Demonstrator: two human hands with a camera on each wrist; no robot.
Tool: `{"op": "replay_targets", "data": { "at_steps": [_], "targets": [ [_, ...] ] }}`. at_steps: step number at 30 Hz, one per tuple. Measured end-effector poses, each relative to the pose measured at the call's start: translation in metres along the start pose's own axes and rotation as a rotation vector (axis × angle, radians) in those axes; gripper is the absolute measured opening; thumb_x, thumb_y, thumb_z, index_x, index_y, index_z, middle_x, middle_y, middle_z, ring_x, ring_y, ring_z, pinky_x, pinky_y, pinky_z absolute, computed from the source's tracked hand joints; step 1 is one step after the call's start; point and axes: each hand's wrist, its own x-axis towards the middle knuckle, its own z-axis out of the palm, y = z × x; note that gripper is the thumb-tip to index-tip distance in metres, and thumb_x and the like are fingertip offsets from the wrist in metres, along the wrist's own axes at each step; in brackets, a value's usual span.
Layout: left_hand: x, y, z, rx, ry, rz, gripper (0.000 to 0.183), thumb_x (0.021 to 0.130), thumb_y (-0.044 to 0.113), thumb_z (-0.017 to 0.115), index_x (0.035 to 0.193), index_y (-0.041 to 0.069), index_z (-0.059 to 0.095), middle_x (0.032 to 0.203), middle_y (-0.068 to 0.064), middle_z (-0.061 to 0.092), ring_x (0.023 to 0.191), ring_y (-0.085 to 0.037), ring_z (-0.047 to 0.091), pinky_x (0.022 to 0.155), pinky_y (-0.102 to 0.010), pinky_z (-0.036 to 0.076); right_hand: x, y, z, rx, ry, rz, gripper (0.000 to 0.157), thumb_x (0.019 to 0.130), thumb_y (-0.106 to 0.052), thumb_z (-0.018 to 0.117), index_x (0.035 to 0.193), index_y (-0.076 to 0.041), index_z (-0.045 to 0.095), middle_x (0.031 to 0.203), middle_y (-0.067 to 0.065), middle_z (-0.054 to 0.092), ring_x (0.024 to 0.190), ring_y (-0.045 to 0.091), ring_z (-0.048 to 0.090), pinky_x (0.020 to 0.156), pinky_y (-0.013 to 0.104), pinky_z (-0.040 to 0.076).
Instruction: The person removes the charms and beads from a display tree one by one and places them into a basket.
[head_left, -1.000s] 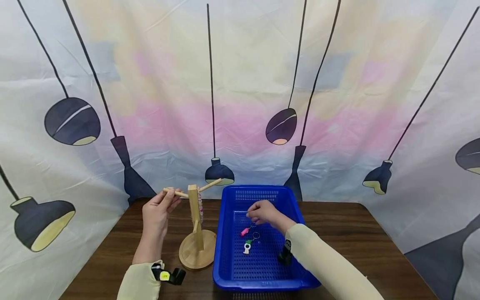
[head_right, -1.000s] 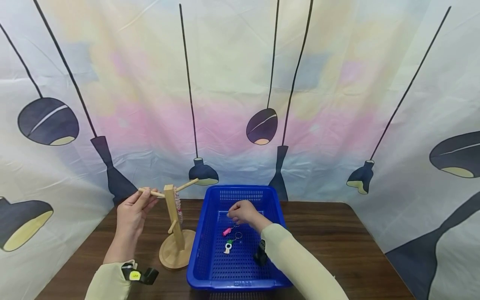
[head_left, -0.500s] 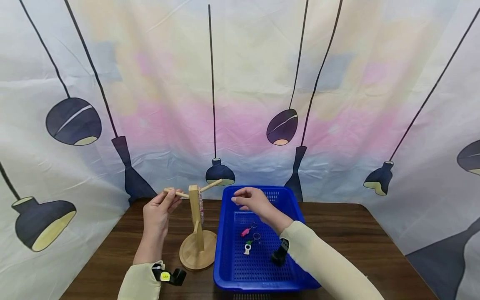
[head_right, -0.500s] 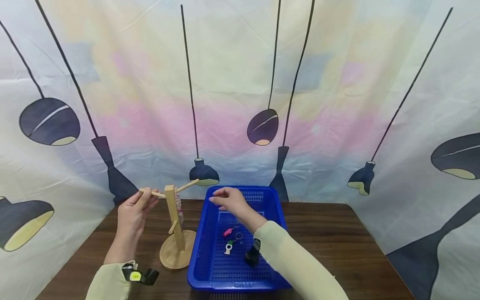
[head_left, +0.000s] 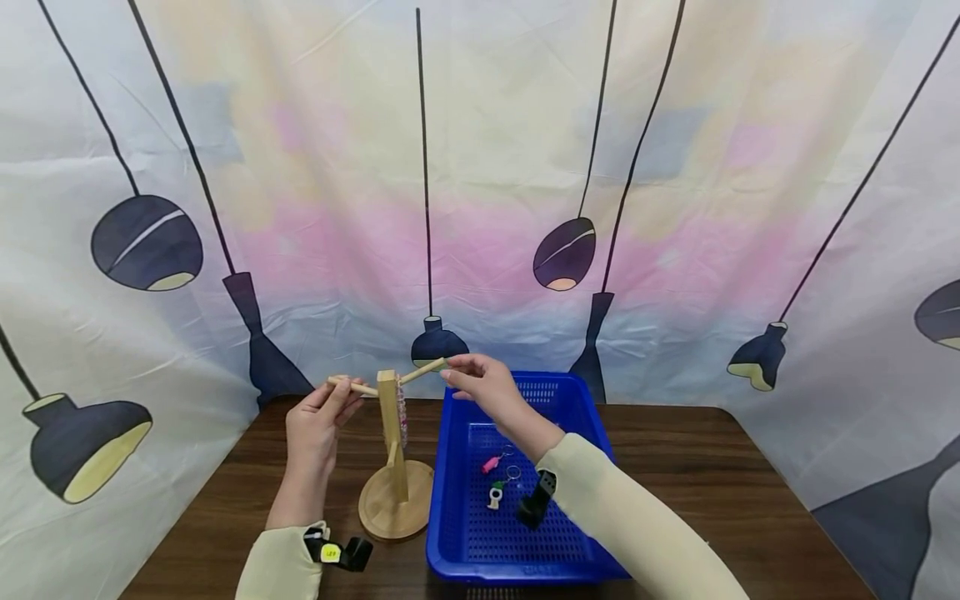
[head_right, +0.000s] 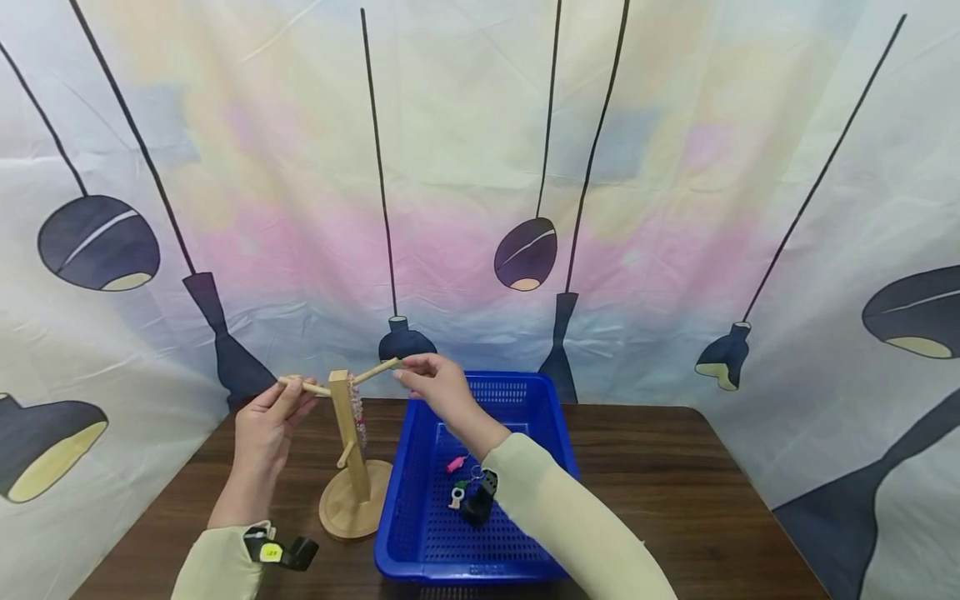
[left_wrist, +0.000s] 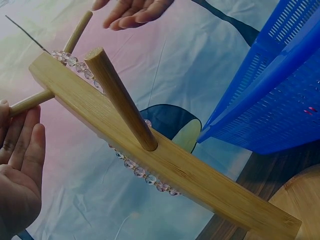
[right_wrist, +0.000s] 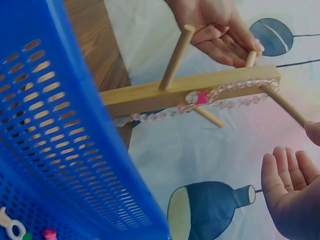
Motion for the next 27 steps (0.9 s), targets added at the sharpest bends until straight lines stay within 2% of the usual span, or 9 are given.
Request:
{"op": "replay_targets", "data": {
  "at_steps": [7,10,12,15,17,19,23,27],
  "targets": [
    [0.0002,0.0009,-0.0008,-0.002,0.002,-0.005,0.024,0.101,0.009,0.064,0.087,0.022,0.078,0.083,0.011,0.079,0.082,0.001,0.076,0.075,-0.015,0.063,0.0047,-0.0097,0.0060,0.028,0.009,-0.025,0.029,0.100,-0.015,0.068,0.124,0.000,0.069,0.114,0.017,0.072,0.106,0.031,0.071,0.092,0.038,0.065],
    [0.0003,0.0014,-0.0007,0.000,0.004,-0.012,0.024,0.101,0.009,0.065,0.087,0.023,0.078,0.083,0.012,0.079,0.082,0.001,0.076,0.075,-0.015,0.063,0.0058,-0.0103,0.0067,0.028,0.018,-0.037,0.026,0.100,-0.015,0.068,0.119,0.002,0.071,0.108,0.014,0.073,0.094,0.019,0.072,0.091,0.038,0.065],
    [0.0003,0.0016,-0.0007,0.000,0.000,-0.015,0.023,0.101,0.010,0.065,0.087,0.023,0.078,0.083,0.012,0.079,0.082,0.001,0.076,0.076,-0.015,0.063,0.0064,-0.0102,0.0071,0.037,0.024,-0.038,0.024,0.100,-0.014,0.068,0.116,0.002,0.072,0.104,0.011,0.074,0.087,0.010,0.070,0.094,0.043,0.064],
    [0.0001,0.0020,-0.0002,0.000,-0.008,-0.012,0.023,0.101,0.009,0.064,0.087,0.023,0.078,0.083,0.011,0.079,0.082,0.001,0.076,0.076,-0.015,0.063,0.0062,-0.0101,0.0076,0.041,0.027,-0.049,0.021,0.100,-0.013,0.068,0.113,0.002,0.072,0.099,0.009,0.074,0.082,0.005,0.067,0.097,0.047,0.063],
    [0.0001,0.0025,0.0001,0.002,-0.013,-0.010,0.024,0.101,0.009,0.064,0.088,0.022,0.078,0.084,0.011,0.079,0.082,0.001,0.076,0.076,-0.015,0.063,0.0054,-0.0101,0.0082,0.037,0.027,-0.061,0.020,0.100,-0.013,0.068,0.112,0.003,0.072,0.098,0.011,0.073,0.081,0.004,0.067,0.096,0.046,0.063],
    [0.0003,0.0034,0.0005,0.009,-0.018,-0.017,0.024,0.102,0.009,0.063,0.087,0.023,0.077,0.083,0.012,0.079,0.082,0.001,0.076,0.076,-0.015,0.063,0.0041,-0.0099,0.0084,0.032,0.025,-0.070,0.019,0.100,-0.013,0.067,0.110,0.003,0.071,0.101,0.019,0.073,0.080,0.004,0.067,0.093,0.043,0.064],
    [0.0019,0.0061,0.0010,0.020,-0.026,-0.068,0.025,0.102,0.011,0.064,0.087,0.025,0.078,0.083,0.013,0.079,0.081,0.002,0.075,0.076,-0.014,0.062,0.0013,-0.0075,0.0077,0.029,0.016,-0.096,0.018,0.100,-0.011,0.067,0.109,0.004,0.071,0.105,0.027,0.071,0.081,0.006,0.067,0.088,0.036,0.065],
    [0.0041,0.0097,0.0006,0.036,-0.042,-0.129,0.025,0.102,0.015,0.064,0.086,0.029,0.078,0.083,0.014,0.079,0.082,0.004,0.075,0.076,-0.013,0.062,-0.0015,-0.0032,0.0065,0.044,-0.006,-0.142,0.017,0.099,-0.009,0.067,0.109,0.005,0.070,0.100,0.023,0.072,0.081,0.007,0.068,0.085,0.032,0.065]
  ]
}}
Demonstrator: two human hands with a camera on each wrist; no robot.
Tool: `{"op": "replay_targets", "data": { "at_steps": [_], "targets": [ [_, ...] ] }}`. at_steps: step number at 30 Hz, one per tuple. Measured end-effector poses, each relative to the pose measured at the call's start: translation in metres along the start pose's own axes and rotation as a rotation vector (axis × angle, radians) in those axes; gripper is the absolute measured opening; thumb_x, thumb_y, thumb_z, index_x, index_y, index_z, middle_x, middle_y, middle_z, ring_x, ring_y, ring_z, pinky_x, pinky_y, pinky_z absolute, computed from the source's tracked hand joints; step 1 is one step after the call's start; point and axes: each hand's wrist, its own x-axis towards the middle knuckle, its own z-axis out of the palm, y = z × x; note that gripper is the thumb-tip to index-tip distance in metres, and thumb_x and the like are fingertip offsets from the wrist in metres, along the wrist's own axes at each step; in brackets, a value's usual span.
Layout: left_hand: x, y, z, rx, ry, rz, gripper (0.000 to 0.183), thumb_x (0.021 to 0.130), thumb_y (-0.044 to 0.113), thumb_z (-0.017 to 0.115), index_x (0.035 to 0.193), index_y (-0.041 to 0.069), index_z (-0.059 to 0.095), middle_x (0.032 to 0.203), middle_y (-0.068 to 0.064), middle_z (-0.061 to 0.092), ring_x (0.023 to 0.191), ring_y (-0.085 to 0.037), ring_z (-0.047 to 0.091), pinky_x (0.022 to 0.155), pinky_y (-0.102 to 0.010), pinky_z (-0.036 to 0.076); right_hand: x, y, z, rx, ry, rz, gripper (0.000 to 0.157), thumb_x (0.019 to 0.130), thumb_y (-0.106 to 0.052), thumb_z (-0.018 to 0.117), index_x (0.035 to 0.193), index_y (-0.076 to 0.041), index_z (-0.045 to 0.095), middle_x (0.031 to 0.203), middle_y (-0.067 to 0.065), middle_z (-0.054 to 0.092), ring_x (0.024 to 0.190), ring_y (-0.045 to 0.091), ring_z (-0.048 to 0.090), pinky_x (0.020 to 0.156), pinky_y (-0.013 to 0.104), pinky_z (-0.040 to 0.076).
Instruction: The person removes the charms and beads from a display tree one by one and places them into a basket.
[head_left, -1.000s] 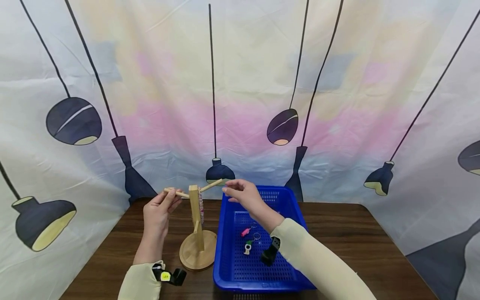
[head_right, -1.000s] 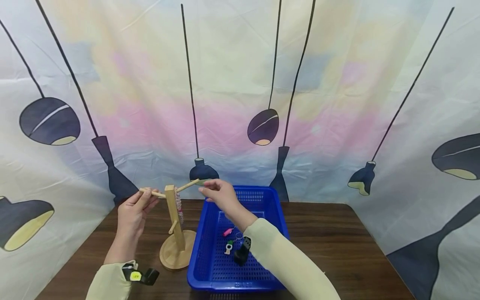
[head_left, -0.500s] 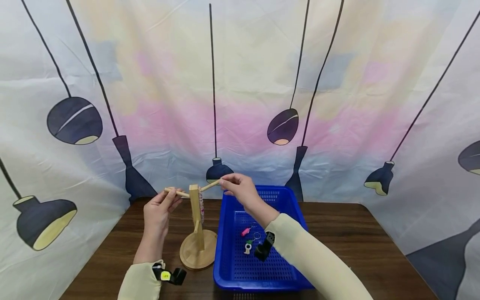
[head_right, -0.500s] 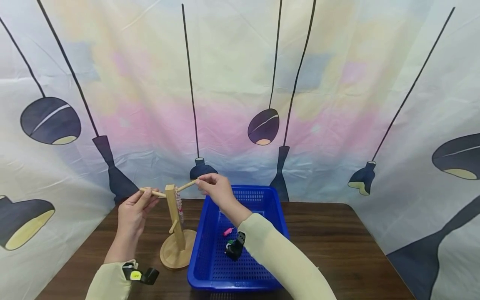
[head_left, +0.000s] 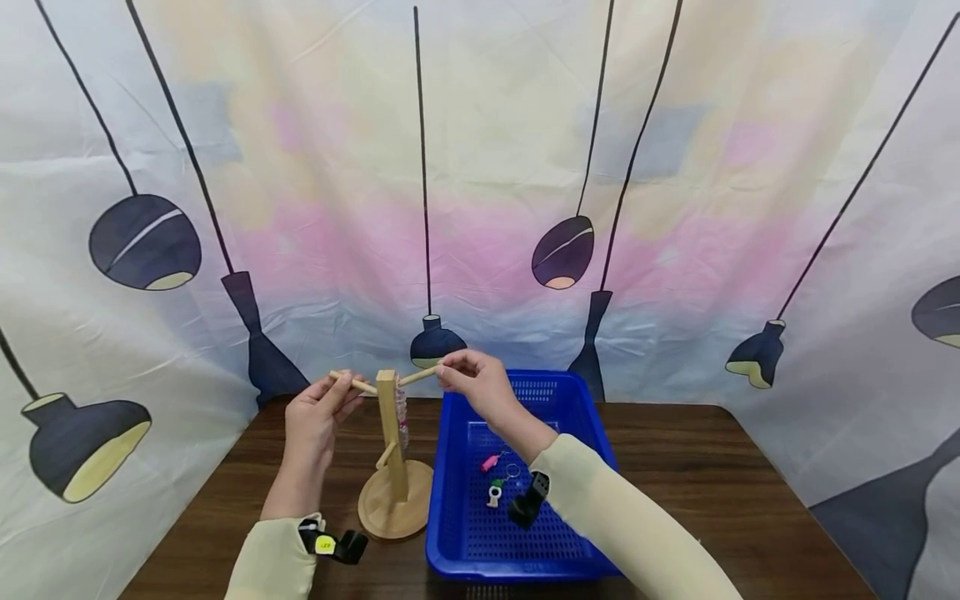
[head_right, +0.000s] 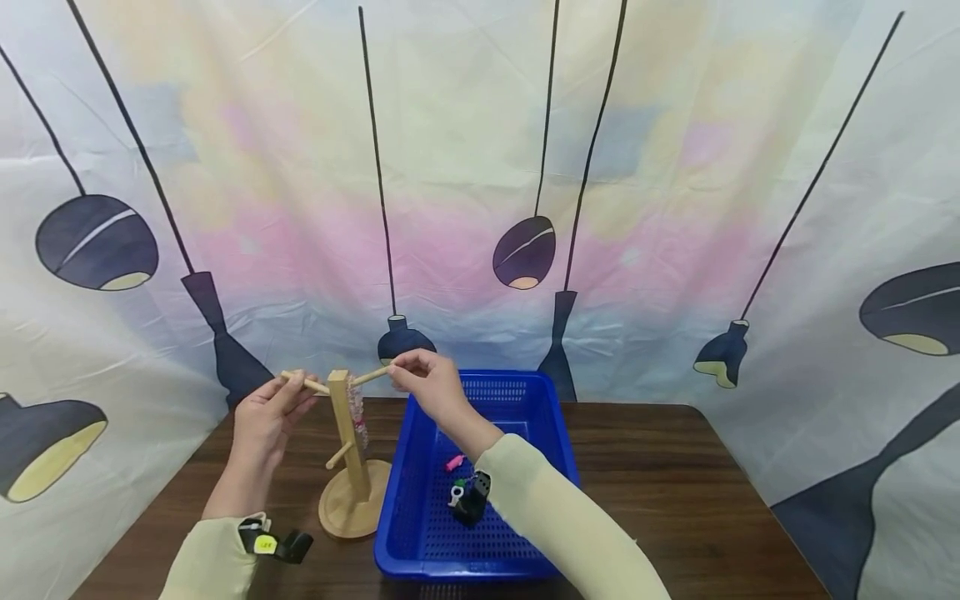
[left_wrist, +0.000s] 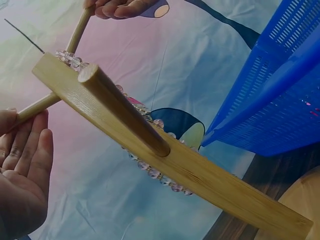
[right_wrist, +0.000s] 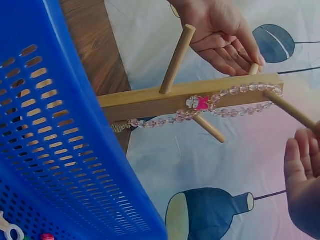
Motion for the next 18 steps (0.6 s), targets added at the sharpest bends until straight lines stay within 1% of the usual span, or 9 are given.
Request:
{"op": "replay_targets", "data": {
  "at_steps": [2,5,8,11,15,18],
  "targets": [
    [0.001,0.002,0.000,0.010,-0.009,-0.027,0.026,0.102,0.016,0.064,0.085,0.030,0.078,0.082,0.015,0.078,0.081,0.004,0.075,0.076,-0.012,0.061,-0.002,0.001,0.000,0.007,-0.012,-0.020,0.017,0.099,-0.008,0.067,0.109,0.006,0.071,0.098,0.019,0.073,0.081,0.007,0.068,0.084,0.031,0.065],
    [0.003,0.005,-0.001,0.010,-0.014,-0.064,0.028,0.103,0.017,0.063,0.083,0.030,0.077,0.081,0.015,0.078,0.080,0.004,0.075,0.076,-0.013,0.062,-0.006,0.001,0.001,-0.004,-0.039,-0.051,0.018,0.098,-0.006,0.068,0.111,0.007,0.072,0.097,0.019,0.073,0.080,0.007,0.068,0.081,0.028,0.063],
    [0.006,0.008,-0.001,0.002,-0.013,-0.098,0.029,0.103,0.018,0.063,0.080,0.028,0.077,0.078,0.014,0.078,0.078,0.003,0.075,0.075,-0.014,0.062,-0.011,-0.002,0.003,-0.025,-0.082,-0.071,0.020,0.097,-0.005,0.068,0.112,0.007,0.072,0.100,0.024,0.074,0.079,0.005,0.068,0.080,0.025,0.062],
    [0.009,0.010,-0.001,0.024,-0.012,-0.121,0.029,0.102,0.020,0.064,0.078,0.028,0.077,0.076,0.014,0.078,0.075,0.003,0.074,0.075,-0.013,0.062,-0.017,-0.006,0.006,-0.031,-0.143,-0.078,0.021,0.097,-0.005,0.068,0.114,0.007,0.072,0.104,0.027,0.074,0.078,0.003,0.067,0.080,0.025,0.062],
    [0.012,0.012,0.000,0.095,-0.014,-0.133,0.029,0.103,0.023,0.064,0.078,0.029,0.077,0.075,0.016,0.077,0.073,0.002,0.073,0.075,-0.014,0.062,-0.024,-0.009,0.013,-0.023,-0.210,-0.081,0.022,0.097,-0.006,0.069,0.115,0.007,0.072,0.107,0.028,0.073,0.080,0.003,0.068,0.081,0.026,0.064],
    [0.014,0.013,0.002,0.166,-0.019,-0.132,0.029,0.103,0.023,0.064,0.078,0.031,0.076,0.075,0.018,0.076,0.074,0.003,0.072,0.077,-0.015,0.062,-0.028,-0.011,0.018,-0.007,-0.230,-0.075,0.022,0.096,-0.005,0.070,0.114,0.007,0.072,0.108,0.030,0.072,0.079,0.002,0.068,0.080,0.025,0.063]
  ]
}}
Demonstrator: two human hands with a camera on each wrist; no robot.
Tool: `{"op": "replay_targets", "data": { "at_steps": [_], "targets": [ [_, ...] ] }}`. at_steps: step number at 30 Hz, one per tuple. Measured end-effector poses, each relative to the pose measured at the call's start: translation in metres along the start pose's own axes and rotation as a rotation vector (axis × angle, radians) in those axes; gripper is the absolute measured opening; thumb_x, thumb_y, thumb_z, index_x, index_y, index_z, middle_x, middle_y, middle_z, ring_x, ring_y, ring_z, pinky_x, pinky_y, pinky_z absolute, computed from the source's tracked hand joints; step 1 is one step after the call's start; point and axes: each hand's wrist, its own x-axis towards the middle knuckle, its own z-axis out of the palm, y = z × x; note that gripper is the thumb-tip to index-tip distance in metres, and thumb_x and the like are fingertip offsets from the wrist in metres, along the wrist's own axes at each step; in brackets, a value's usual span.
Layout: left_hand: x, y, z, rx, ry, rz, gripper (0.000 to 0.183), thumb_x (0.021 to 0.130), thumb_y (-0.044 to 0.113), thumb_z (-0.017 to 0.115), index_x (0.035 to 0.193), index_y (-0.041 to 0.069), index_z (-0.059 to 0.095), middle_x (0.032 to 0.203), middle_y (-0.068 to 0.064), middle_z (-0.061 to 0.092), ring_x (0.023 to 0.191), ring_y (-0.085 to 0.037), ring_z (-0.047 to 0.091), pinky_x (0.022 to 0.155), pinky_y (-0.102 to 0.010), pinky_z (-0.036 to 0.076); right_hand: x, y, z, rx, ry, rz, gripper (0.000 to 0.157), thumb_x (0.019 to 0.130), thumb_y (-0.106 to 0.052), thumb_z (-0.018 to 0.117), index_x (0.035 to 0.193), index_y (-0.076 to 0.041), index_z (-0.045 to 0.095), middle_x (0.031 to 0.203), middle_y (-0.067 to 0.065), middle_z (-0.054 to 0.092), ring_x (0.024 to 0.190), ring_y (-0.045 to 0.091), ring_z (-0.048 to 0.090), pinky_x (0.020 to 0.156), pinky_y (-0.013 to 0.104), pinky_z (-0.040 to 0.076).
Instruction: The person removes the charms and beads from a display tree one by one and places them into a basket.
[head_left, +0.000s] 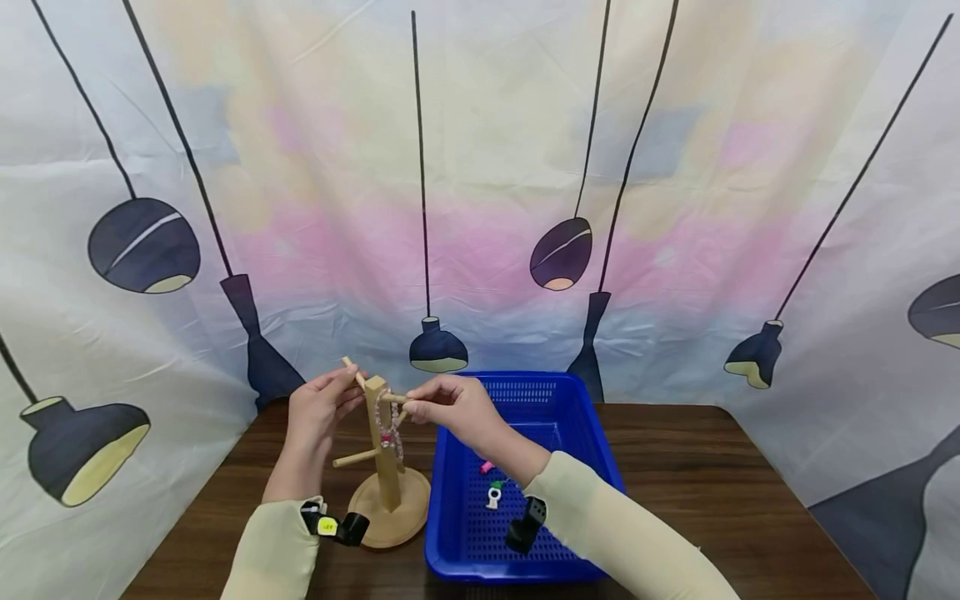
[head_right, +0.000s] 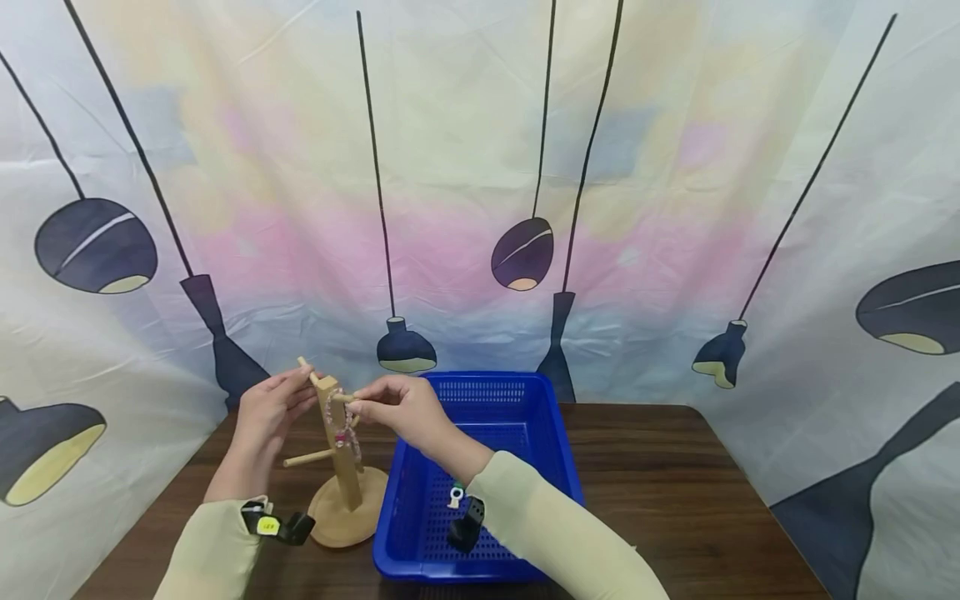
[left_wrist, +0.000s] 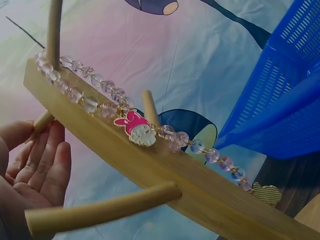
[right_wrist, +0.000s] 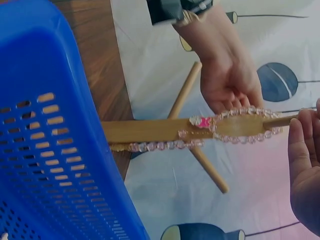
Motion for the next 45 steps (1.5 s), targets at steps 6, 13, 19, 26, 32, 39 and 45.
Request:
{"op": "replay_targets", "data": {
  "at_steps": [6,13,19,26,32,39,45],
  "targets": [
    [0.002,0.003,0.008,0.124,-0.003,-0.011,0.014,0.104,0.026,0.063,0.098,0.024,0.076,0.075,0.021,0.074,0.075,0.004,0.071,0.076,-0.013,0.061,-0.003,0.000,0.011,0.046,-0.025,-0.008,0.021,0.096,-0.001,0.070,0.112,0.013,0.070,0.109,0.034,0.069,0.076,-0.001,0.067,0.081,0.028,0.064],
    [0.007,0.003,0.017,0.193,-0.020,-0.032,0.019,0.103,0.030,0.064,0.109,0.018,0.076,0.076,0.023,0.072,0.076,0.004,0.067,0.073,-0.012,0.057,-0.003,-0.003,0.023,0.069,-0.028,-0.010,0.021,0.095,-0.002,0.071,0.108,0.013,0.070,0.113,0.033,0.070,0.074,-0.003,0.067,0.079,0.026,0.065],
    [0.012,0.004,0.021,0.219,-0.055,-0.043,0.020,0.103,0.030,0.064,0.088,0.028,0.077,0.075,0.019,0.071,0.067,0.003,0.061,0.065,-0.014,0.051,-0.001,-0.003,0.033,0.095,-0.038,-0.011,0.019,0.096,-0.001,0.069,0.107,0.014,0.070,0.109,0.035,0.071,0.074,-0.002,0.069,0.087,0.055,0.064],
    [0.011,0.006,0.024,0.186,-0.105,-0.075,0.020,0.102,0.029,0.066,0.106,0.015,0.078,0.078,0.014,0.073,0.073,0.000,0.069,0.068,-0.016,0.059,0.000,-0.003,0.040,0.056,-0.047,-0.030,0.017,0.096,-0.004,0.070,0.105,0.011,0.072,0.101,0.035,0.071,0.087,0.046,0.071,0.077,0.049,0.066],
    [0.014,0.007,0.026,0.195,-0.140,-0.092,0.050,0.104,0.030,0.063,0.140,-0.004,0.058,0.079,0.019,0.073,0.074,0.001,0.071,0.069,-0.017,0.060,0.002,-0.003,0.043,0.003,-0.040,-0.050,0.016,0.097,-0.008,0.070,0.103,0.007,0.074,0.095,0.034,0.071,0.085,0.053,0.067,0.055,0.019,0.054],
    [0.012,0.013,0.023,0.373,-0.122,-0.046,0.060,0.102,0.038,0.064,0.142,-0.005,0.056,0.086,0.018,0.072,0.078,0.003,0.068,0.078,-0.017,0.060,0.003,-0.005,0.043,-0.025,-0.034,-0.052,0.016,0.097,-0.009,0.071,0.104,0.004,0.074,0.096,0.033,0.072,0.088,0.055,0.067,0.057,0.025,0.058],
    [-0.001,0.011,0.011,0.302,0.039,0.101,0.058,0.099,0.037,0.070,0.142,0.000,0.059,0.088,0.026,0.073,0.085,0.013,0.068,0.089,-0.012,0.058,0.002,-0.004,0.044,-0.025,-0.017,-0.071,0.016,0.096,-0.009,0.071,0.104,0.005,0.075,0.100,0.031,0.073,0.088,0.051,0.068,0.074,0.057,0.063]
  ]
}}
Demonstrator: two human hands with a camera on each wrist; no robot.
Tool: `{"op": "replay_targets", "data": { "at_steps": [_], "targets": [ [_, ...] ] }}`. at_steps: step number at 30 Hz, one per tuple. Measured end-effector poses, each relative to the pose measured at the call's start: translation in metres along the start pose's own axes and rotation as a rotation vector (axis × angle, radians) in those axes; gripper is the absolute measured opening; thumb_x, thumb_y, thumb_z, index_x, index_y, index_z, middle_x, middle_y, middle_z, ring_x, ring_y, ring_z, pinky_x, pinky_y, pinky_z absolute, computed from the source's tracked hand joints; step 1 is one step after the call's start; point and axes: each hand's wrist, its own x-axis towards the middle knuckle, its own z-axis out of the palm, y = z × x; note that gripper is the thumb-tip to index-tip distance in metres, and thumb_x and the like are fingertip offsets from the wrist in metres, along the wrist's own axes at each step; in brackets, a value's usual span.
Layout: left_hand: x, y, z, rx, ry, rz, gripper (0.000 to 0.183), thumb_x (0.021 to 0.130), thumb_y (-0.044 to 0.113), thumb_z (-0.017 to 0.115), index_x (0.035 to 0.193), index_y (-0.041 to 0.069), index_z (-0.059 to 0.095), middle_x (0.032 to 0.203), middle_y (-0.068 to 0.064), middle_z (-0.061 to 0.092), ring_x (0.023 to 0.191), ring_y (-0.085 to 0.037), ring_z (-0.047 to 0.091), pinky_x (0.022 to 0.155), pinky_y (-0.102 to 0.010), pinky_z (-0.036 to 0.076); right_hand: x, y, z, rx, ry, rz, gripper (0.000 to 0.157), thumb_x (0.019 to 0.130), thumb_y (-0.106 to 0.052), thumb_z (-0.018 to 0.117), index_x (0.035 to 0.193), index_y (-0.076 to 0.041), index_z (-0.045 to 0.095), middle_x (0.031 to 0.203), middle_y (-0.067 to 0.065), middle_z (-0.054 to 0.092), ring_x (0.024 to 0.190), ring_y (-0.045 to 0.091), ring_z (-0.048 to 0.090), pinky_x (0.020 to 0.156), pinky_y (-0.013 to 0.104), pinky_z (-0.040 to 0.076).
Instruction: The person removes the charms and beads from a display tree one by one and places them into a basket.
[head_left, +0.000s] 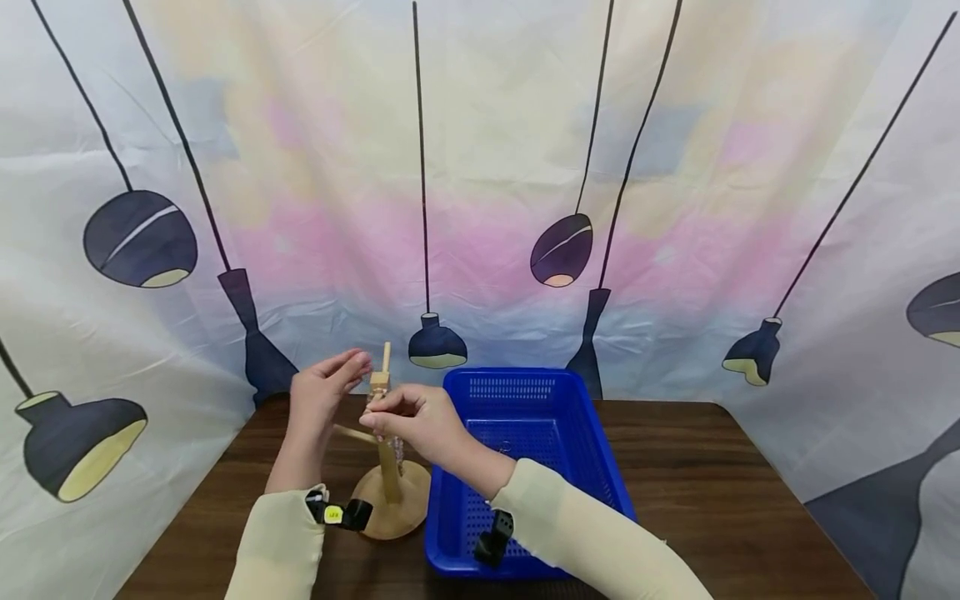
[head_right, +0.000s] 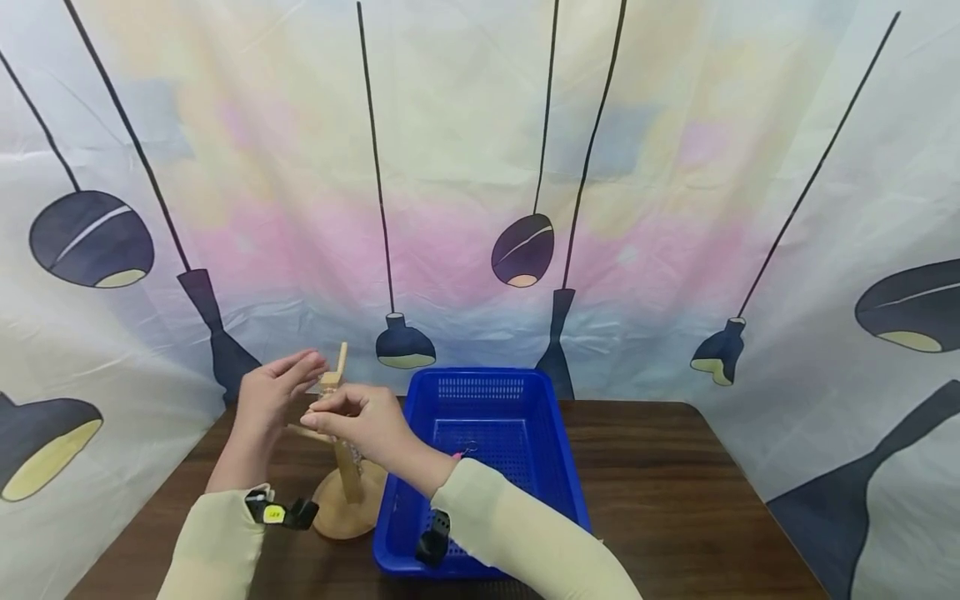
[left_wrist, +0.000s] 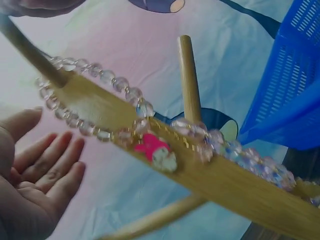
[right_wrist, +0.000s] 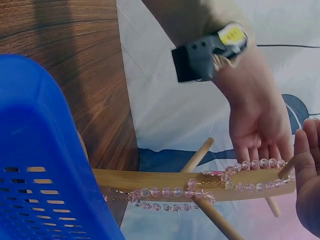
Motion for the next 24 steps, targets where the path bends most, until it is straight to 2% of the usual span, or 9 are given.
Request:
{"op": "replay_targets", "data": {
  "at_steps": [2,4,6,8,10,13,19,21,24],
  "targets": [
    [-0.006,-0.006,-0.002,-0.131,0.092,0.049,0.053,0.098,0.028,0.071,0.140,-0.002,0.060,0.083,0.028,0.072,0.086,0.013,0.069,0.086,-0.009,0.057,0.000,0.000,0.000,0.001,0.004,-0.008,0.015,0.096,-0.008,0.071,0.105,0.004,0.075,0.102,0.030,0.073,0.088,0.051,0.068,0.077,0.061,0.062],
    [-0.012,-0.015,-0.004,-0.270,0.187,0.080,0.037,0.096,0.019,0.074,0.130,0.003,0.068,0.080,0.025,0.074,0.084,0.010,0.071,0.082,-0.008,0.058,0.000,0.000,0.000,0.005,0.007,-0.007,0.015,0.096,-0.007,0.072,0.105,0.004,0.075,0.103,0.029,0.073,0.085,0.046,0.070,0.079,0.063,0.061],
    [-0.018,-0.026,-0.007,-0.415,0.263,0.092,0.020,0.094,0.011,0.074,0.114,0.011,0.076,0.080,0.020,0.076,0.081,0.006,0.074,0.078,-0.009,0.059,0.000,0.001,0.000,0.003,0.004,-0.005,0.015,0.096,-0.007,0.072,0.106,0.004,0.075,0.103,0.029,0.073,0.080,0.034,0.072,0.080,0.062,0.061],
    [-0.025,-0.036,-0.011,-0.552,0.306,0.069,0.015,0.093,0.006,0.074,0.098,0.019,0.079,0.081,0.013,0.079,0.080,0.001,0.076,0.076,-0.011,0.061,0.000,0.001,0.000,-0.004,-0.001,-0.005,0.017,0.096,-0.008,0.072,0.106,0.005,0.075,0.103,0.029,0.073,0.076,0.019,0.071,0.079,0.058,0.063],
    [-0.030,-0.045,-0.014,-0.615,0.315,0.042,0.021,0.094,0.005,0.073,0.089,0.024,0.079,0.083,0.010,0.079,0.080,0.000,0.077,0.074,-0.011,0.061,0.000,0.000,0.000,-0.010,-0.006,-0.007,0.019,0.096,-0.009,0.072,0.107,0.006,0.074,0.103,0.029,0.074,0.073,0.007,0.068,0.078,0.053,0.064],
    [-0.036,-0.055,-0.016,-0.647,0.289,-0.002,0.021,0.094,0.005,0.073,0.089,0.025,0.079,0.085,0.010,0.080,0.082,0.000,0.077,0.074,-0.011,0.061,0.000,0.000,0.000,-0.019,-0.005,-0.014,0.018,0.096,-0.010,0.072,0.105,0.005,0.074,0.102,0.029,0.074,0.073,0.008,0.070,0.074,0.044,0.066],
    [-0.041,-0.071,-0.009,-0.555,0.239,-0.061,0.024,0.096,0.010,0.072,0.088,0.032,0.078,0.084,0.017,0.079,0.083,0.005,0.075,0.075,-0.010,0.060,-0.001,0.000,0.001,-0.024,0.000,-0.017,0.017,0.097,-0.010,0.071,0.105,0.005,0.074,0.102,0.029,0.074,0.085,0.042,0.072,0.068,0.025,0.064],
    [-0.042,-0.075,-0.006,-0.538,0.220,-0.082,0.025,0.097,0.011,0.071,0.087,0.033,0.077,0.084,0.017,0.078,0.083,0.005,0.075,0.076,-0.011,0.060,-0.001,0.000,0.001,-0.027,0.003,-0.014,0.017,0.097,-0.010,0.071,0.105,0.004,0.074,0.101,0.029,0.074,0.086,0.045,0.071,0.069,0.028,0.065],
    [-0.044,-0.081,-0.003,-0.548,0.193,-0.112,0.025,0.098,0.012,0.070,0.087,0.033,0.077,0.084,0.015,0.079,0.081,0.003,0.075,0.078,-0.013,0.061,0.000,0.000,0.002,-0.028,0.004,-0.008,0.017,0.097,-0.010,0.071,0.105,0.004,0.075,0.105,0.027,0.074,0.087,0.044,0.071,0.075,0.042,0.066]
  ]
}}
